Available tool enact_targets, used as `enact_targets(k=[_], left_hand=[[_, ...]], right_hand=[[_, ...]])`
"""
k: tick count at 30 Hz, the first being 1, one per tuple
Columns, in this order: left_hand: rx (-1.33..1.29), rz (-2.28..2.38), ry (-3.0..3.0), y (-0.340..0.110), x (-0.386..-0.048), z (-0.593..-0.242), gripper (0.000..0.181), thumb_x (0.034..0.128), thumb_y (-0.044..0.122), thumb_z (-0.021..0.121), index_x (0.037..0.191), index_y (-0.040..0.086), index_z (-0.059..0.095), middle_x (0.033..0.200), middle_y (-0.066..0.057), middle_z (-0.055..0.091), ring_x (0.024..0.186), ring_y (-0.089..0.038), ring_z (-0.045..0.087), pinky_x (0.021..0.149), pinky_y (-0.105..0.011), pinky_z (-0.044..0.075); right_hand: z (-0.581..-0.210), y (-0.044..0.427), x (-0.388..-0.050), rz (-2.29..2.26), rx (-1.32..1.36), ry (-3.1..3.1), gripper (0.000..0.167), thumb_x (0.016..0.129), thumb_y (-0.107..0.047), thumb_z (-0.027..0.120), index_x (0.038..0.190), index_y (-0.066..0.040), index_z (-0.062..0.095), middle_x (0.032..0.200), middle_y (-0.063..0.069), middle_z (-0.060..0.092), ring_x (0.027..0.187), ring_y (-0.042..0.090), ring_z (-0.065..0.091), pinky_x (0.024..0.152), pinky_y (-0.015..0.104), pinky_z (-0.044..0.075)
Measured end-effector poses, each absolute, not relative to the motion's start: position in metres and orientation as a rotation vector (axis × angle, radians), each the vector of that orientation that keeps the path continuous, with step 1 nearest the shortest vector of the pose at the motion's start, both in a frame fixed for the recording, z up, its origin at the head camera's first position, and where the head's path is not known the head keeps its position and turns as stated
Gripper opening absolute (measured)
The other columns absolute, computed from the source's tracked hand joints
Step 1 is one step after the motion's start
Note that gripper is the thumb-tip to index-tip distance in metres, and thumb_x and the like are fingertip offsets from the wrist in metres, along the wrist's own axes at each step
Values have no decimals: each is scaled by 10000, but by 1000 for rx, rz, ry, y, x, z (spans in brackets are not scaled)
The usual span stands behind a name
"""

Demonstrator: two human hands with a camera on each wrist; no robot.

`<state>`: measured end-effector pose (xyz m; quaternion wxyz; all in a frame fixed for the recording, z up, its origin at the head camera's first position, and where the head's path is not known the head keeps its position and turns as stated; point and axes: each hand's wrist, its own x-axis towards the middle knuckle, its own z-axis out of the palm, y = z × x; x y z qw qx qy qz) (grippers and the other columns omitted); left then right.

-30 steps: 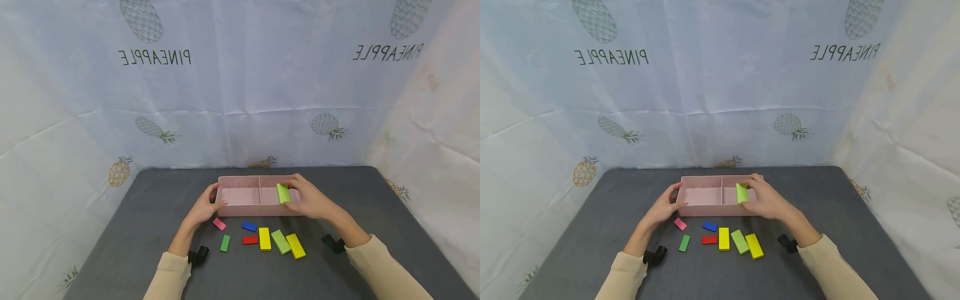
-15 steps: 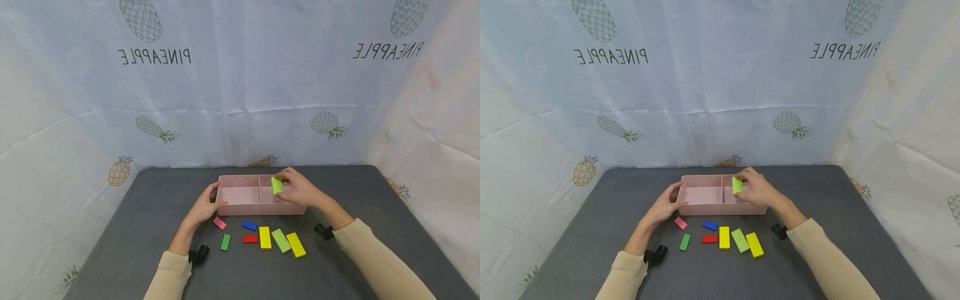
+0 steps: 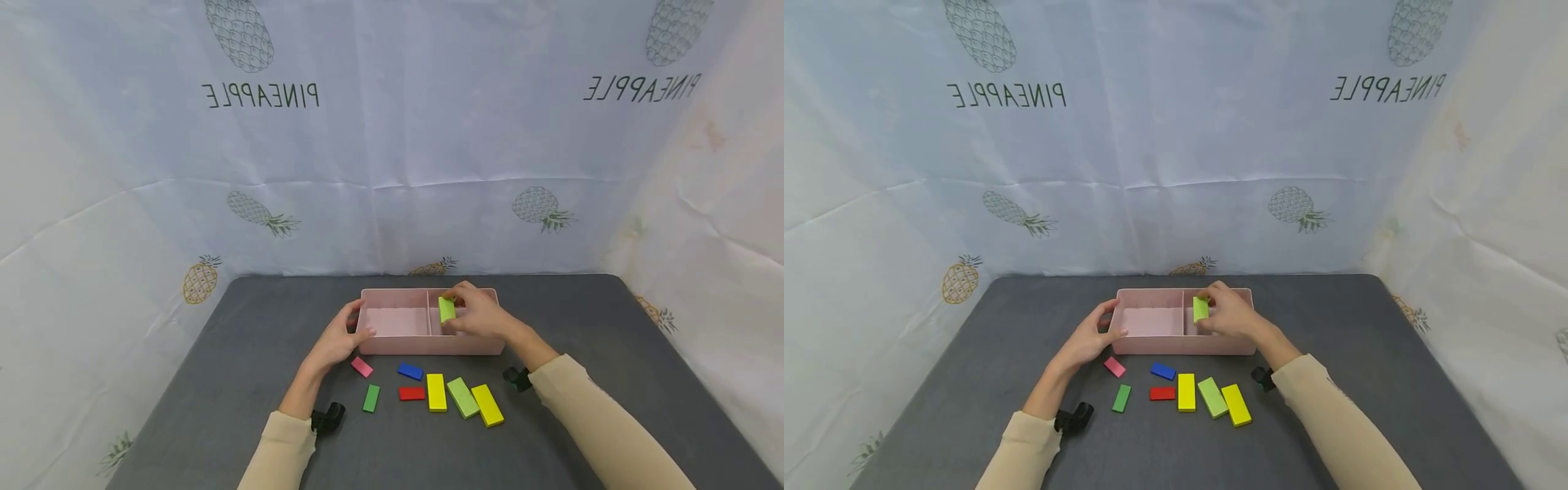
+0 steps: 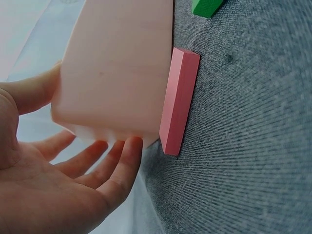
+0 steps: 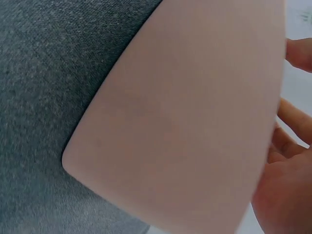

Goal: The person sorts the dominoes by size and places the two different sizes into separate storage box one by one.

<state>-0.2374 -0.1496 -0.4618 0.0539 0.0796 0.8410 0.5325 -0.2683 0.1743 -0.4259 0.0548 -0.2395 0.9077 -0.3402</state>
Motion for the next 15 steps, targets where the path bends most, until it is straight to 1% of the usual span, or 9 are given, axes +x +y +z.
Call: enact_targets(k=[6, 11, 15], left_hand=[[243, 1636, 2553, -150, -238, -461, 729, 938, 166, 738, 1556, 48, 371, 1557, -228, 386, 1338, -461, 461, 1013, -604, 447], [237, 1645, 2543, -149, -237, -462, 735, 935, 172, 741, 1559, 53, 371, 1564, -215, 383, 1355, -461, 450, 1028, -605, 435], [276, 1630, 2574, -149, -237, -464, 737, 930, 180, 736, 1549, 23, 369, 1539, -243, 393, 1325, -478, 464, 1001, -599, 458]], right_hand=[[-431, 167, -276, -982, -679, 2760, 591, 826, -230, 804, 1335, 2, 615, 1235, 131, 541, 1015, 257, 549, 849, 402, 507], [-440, 162, -282, -937, -681, 2739, 588, 828, -223, 822, 1326, 15, 621, 1156, 103, 562, 948, 234, 551, 798, 351, 509], [-445, 158, -286, -894, -671, 2725, 571, 817, -222, 847, 1304, -5, 642, 1160, 82, 577, 904, 201, 542, 768, 317, 504]])
